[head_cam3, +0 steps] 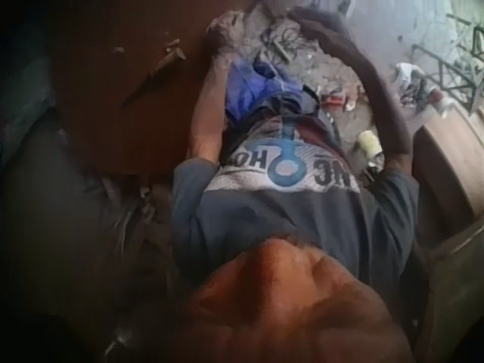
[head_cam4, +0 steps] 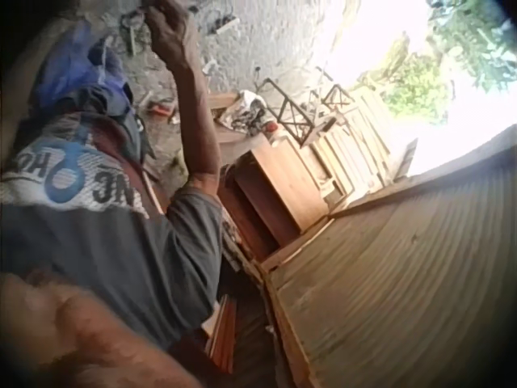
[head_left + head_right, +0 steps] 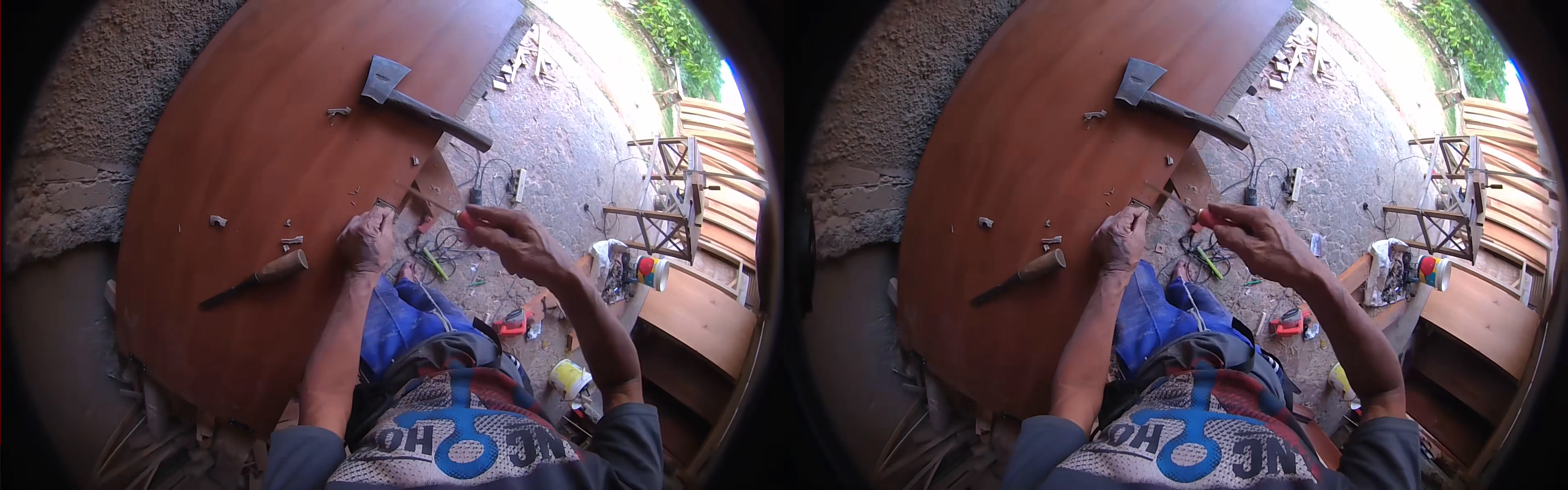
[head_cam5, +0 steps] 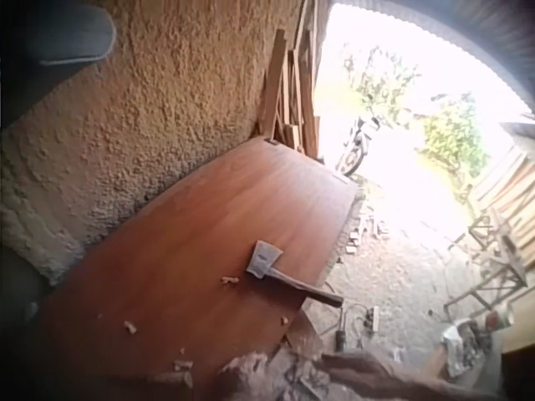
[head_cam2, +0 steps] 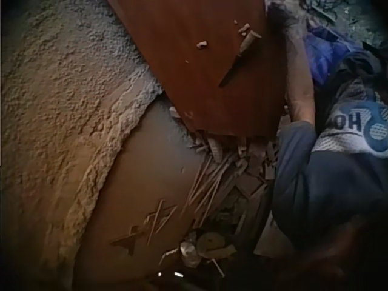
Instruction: The person sits on the floor sorting through a pile of nails and hardware on a sack. They then move to a large wooden board and use a screwdriver and hammer to remove and adjust a metal hinge, chipping away wood around the fixture.
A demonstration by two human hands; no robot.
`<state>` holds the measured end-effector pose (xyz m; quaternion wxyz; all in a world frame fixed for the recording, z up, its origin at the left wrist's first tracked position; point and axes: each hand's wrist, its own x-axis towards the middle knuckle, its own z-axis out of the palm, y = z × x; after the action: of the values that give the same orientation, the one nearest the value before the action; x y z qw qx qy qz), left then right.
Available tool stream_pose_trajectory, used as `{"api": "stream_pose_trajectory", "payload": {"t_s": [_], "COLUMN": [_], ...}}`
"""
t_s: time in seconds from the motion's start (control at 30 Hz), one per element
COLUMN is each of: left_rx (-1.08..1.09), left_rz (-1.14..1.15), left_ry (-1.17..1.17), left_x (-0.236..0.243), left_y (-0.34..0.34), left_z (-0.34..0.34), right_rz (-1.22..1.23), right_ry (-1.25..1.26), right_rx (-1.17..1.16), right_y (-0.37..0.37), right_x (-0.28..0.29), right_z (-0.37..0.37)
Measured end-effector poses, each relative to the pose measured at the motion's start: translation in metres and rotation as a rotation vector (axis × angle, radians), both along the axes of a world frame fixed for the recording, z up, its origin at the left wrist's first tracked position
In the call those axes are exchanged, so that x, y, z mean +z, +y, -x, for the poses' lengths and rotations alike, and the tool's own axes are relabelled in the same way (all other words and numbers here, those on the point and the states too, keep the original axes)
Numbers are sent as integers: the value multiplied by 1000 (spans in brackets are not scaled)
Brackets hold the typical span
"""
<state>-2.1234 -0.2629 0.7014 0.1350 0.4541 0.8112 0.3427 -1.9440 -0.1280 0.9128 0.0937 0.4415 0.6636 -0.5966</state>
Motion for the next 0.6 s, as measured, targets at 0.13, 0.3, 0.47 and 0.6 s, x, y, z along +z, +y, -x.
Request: {"api": "stream_pose_trajectory", "payload": {"t_s": [0.13, 0.3, 0.47, 0.6], "left_rx": [-8, 41, 24, 15], "left_rz": [-8, -15, 42, -10], "left_ry": [6, -21, -13, -7], "left_x": [-3, -5, 1, -2], "left_y": [2, -3, 1, -2], "left_z": [-2, -3, -6, -4], "right_rz": [114, 186, 133, 92], "right_ry": [220, 396, 466, 581], "right_rx": [-316, -497, -466, -450], "right_y": [-17, -47, -62, -73], "right_x": [-19, -62, -95, -116], "right_z": [-28, -34, -35, -22]}}
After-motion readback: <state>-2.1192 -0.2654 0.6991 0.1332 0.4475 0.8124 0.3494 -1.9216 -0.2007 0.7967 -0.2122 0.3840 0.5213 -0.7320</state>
